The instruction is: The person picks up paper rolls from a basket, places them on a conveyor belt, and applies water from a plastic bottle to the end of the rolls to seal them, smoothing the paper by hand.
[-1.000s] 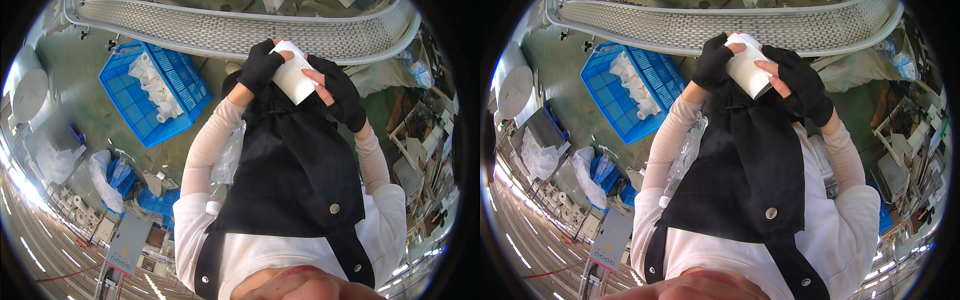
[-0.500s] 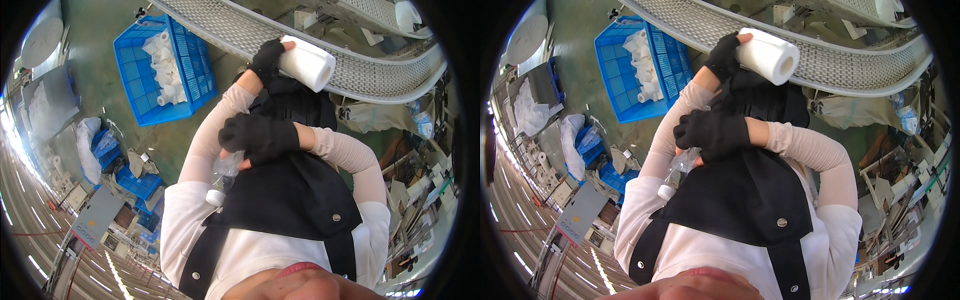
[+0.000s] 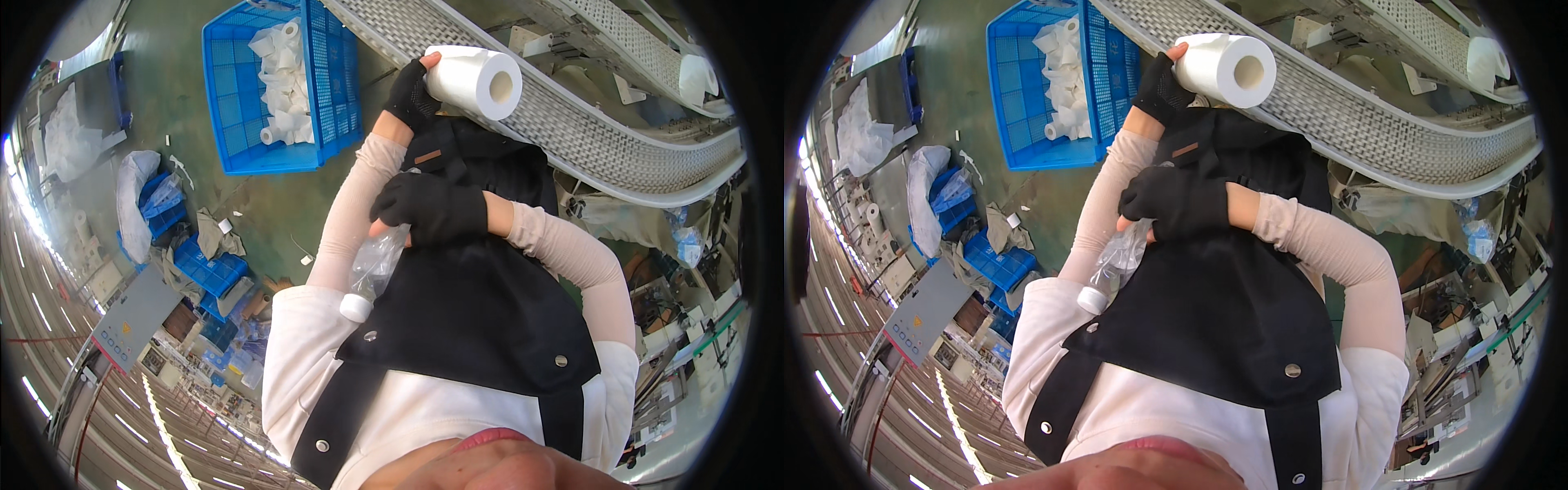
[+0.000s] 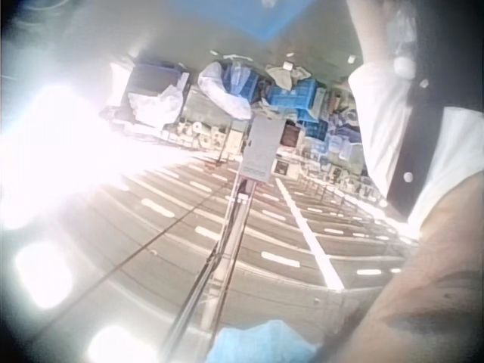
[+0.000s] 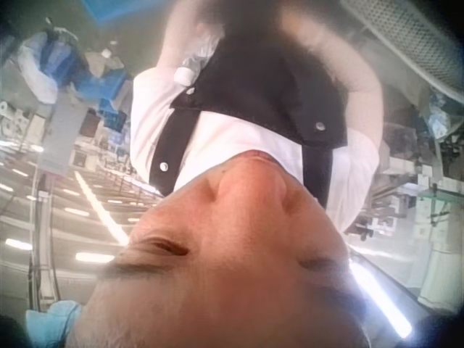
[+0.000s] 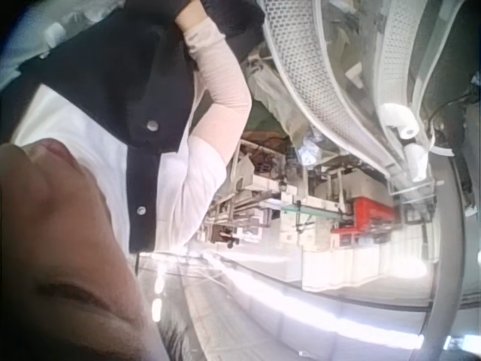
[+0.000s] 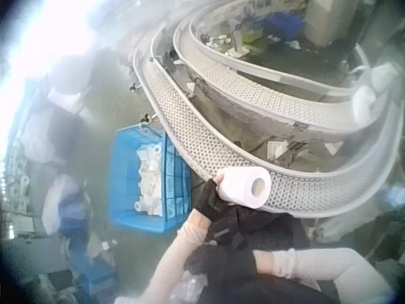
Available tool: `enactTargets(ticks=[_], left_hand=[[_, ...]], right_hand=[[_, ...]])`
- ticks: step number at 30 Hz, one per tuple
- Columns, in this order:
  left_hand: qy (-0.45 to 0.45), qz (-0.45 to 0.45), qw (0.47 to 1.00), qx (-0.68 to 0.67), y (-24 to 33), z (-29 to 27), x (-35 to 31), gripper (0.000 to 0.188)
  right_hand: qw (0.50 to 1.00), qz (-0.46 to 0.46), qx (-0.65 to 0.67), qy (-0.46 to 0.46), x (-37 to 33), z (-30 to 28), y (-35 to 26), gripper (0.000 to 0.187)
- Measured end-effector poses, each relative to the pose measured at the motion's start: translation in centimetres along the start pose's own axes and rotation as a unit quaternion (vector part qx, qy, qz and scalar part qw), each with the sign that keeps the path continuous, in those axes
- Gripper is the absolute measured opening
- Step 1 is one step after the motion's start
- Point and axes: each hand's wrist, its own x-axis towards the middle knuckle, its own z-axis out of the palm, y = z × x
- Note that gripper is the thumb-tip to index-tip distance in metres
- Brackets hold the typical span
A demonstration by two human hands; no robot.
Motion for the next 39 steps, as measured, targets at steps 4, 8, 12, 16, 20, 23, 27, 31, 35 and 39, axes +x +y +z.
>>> enactTargets(ticks=[4,8,12,16,20,23,27,31,35,39], left_hand=[[-0.002,0.148,0.973,0.179,3.3,-0.9,-0.8,0.044],[-0.011,0.214,0.908,0.359,7.3,2.8,-5.0,0.049],[-0.073,0.152,0.901,0.399,10.2,4.9,-8.8,0.053],[-0.205,0.085,0.873,0.434,11.2,5.9,-9.1,0.053],[-0.263,0.063,0.852,0.448,10.4,6.6,-8.4,0.05],[-0.246,0.139,0.774,0.567,9.4,6.4,-8.2,0.05],[-0.289,0.144,0.743,0.586,8.6,6.8,-7.4,0.051],[-0.278,0.086,0.734,0.614,8.3,7.7,-7.4,0.051],[-0.286,0.087,0.74,0.603,7.8,7.2,-6.7,0.049],[-0.288,0.062,0.756,0.584,7.5,7.2,-6.2,0.047]], right_hand=[[0.984,0.071,0.062,0.15,-0.5,-3.2,-3.0,0.04],[0.864,0.311,0.249,0.307,-5.9,-7.6,-7.2,0.054],[0.804,0.314,0.28,0.42,-11.8,-10.4,-9.1,0.07],[0.864,0.383,0.163,0.283,-13.2,-11.6,-9.8,0.067],[0.855,0.485,0.117,0.141,-11.3,-12.1,-12.2,0.065],[0.86,0.495,0.089,0.089,-10.0,-12.7,-12.9,0.065],[0.876,0.481,0.02,0.033,-10.3,-12.9,-12.9,0.066],[0.857,0.516,0.001,-0.009,-9.7,-13.4,-13.2,0.067],[0.841,0.541,0.0,-0.022,-9.7,-13.6,-13.4,0.071],[0.848,0.527,-0.033,-0.032,-9.6,-14.2,-13.8,0.068]])
